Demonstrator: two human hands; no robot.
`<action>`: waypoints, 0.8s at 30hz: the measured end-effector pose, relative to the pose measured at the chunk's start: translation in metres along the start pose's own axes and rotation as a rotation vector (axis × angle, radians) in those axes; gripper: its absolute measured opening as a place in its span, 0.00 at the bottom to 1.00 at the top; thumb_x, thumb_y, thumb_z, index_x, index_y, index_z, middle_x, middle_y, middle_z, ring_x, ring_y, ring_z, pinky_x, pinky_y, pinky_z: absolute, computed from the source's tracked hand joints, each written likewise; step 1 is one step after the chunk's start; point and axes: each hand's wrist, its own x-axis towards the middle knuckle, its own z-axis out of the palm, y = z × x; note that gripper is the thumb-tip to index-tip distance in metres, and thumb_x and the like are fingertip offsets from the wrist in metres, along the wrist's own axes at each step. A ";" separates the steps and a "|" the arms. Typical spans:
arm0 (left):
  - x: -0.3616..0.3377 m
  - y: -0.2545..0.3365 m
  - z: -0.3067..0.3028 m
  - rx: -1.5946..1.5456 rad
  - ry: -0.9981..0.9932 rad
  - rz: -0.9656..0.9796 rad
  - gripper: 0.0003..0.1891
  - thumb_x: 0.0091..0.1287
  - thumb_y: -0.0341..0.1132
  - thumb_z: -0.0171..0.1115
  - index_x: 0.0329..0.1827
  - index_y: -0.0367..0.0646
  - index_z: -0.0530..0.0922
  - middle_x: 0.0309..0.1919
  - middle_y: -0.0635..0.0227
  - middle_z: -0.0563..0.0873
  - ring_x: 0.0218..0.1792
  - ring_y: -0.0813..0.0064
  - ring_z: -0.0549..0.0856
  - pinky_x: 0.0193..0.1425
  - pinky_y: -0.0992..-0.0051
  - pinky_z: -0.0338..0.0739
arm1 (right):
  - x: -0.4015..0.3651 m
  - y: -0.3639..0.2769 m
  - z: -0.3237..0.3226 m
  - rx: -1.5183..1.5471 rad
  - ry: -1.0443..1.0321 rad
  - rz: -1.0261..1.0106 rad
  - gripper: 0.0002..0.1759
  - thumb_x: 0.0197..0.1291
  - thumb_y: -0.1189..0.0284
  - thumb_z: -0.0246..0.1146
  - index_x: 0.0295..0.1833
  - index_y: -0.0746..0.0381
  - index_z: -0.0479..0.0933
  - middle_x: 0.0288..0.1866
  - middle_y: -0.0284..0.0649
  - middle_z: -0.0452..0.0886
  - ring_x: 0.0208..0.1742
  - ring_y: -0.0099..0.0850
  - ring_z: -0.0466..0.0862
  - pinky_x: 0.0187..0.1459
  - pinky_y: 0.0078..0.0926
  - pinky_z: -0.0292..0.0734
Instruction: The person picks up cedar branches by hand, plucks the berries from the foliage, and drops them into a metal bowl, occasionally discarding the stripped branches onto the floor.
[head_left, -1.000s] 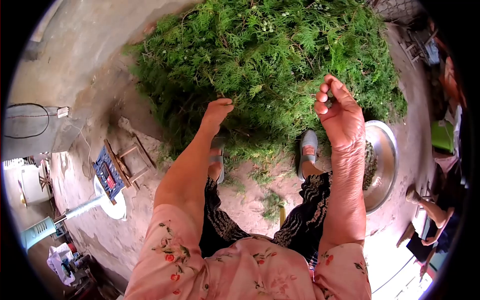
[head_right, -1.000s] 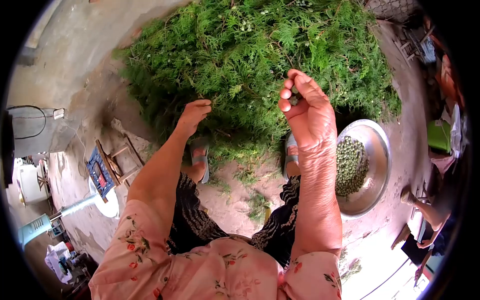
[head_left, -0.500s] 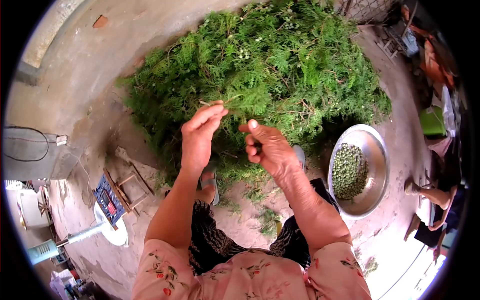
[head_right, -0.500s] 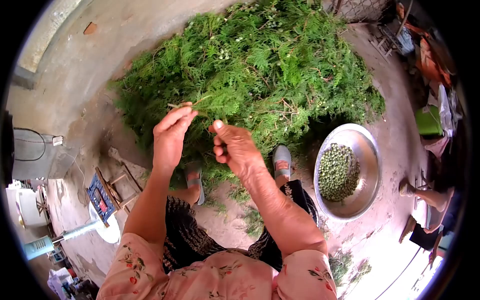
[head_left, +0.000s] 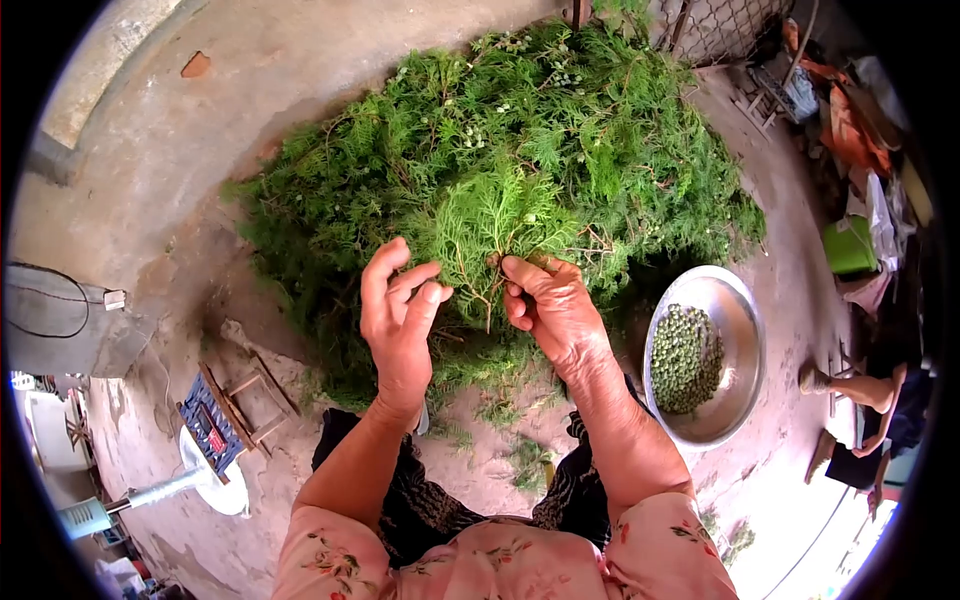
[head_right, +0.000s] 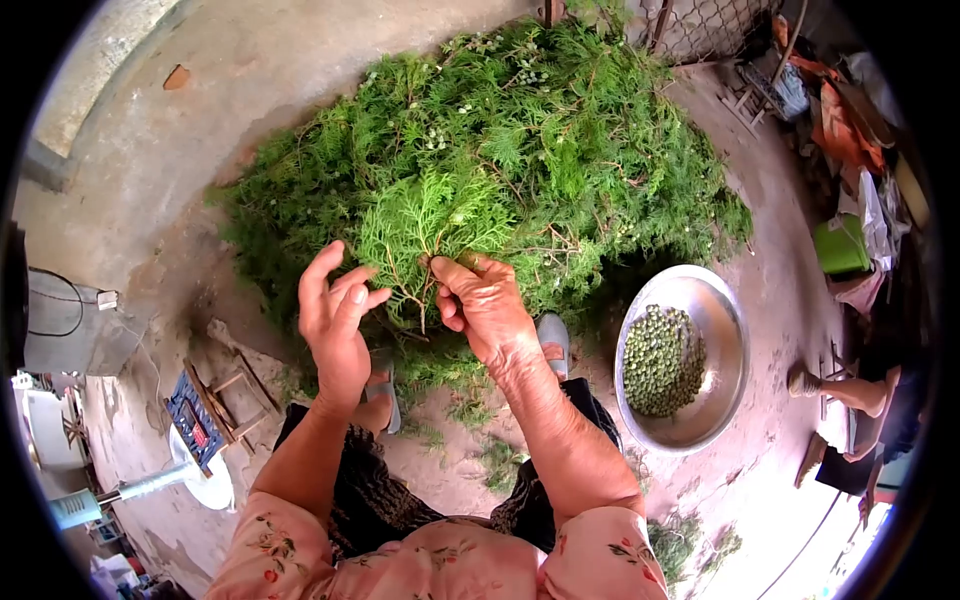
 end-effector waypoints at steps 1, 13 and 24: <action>0.003 -0.002 -0.003 -0.128 -0.038 -0.171 0.27 0.61 0.36 0.62 0.60 0.37 0.63 0.58 0.59 0.69 0.51 0.68 0.76 0.49 0.67 0.77 | -0.001 0.001 0.003 -0.052 -0.003 -0.014 0.08 0.57 0.71 0.63 0.28 0.62 0.74 0.18 0.30 0.70 0.15 0.19 0.68 0.15 0.17 0.57; 0.013 -0.019 -0.004 -0.401 0.140 -0.550 0.08 0.57 0.24 0.64 0.40 0.37 0.79 0.35 0.67 0.84 0.32 0.78 0.82 0.37 0.77 0.76 | -0.007 0.003 0.008 -1.062 -0.130 -0.301 0.16 0.53 0.65 0.67 0.35 0.69 0.79 0.20 0.37 0.76 0.22 0.23 0.73 0.26 0.24 0.69; 0.005 -0.015 -0.004 -0.210 0.001 -0.526 0.06 0.60 0.29 0.63 0.39 0.39 0.80 0.30 0.70 0.83 0.25 0.80 0.81 0.23 0.80 0.75 | 0.002 0.012 0.012 -0.928 0.021 -0.770 0.12 0.50 0.76 0.68 0.42 0.66 0.79 0.30 0.35 0.77 0.30 0.23 0.73 0.34 0.20 0.69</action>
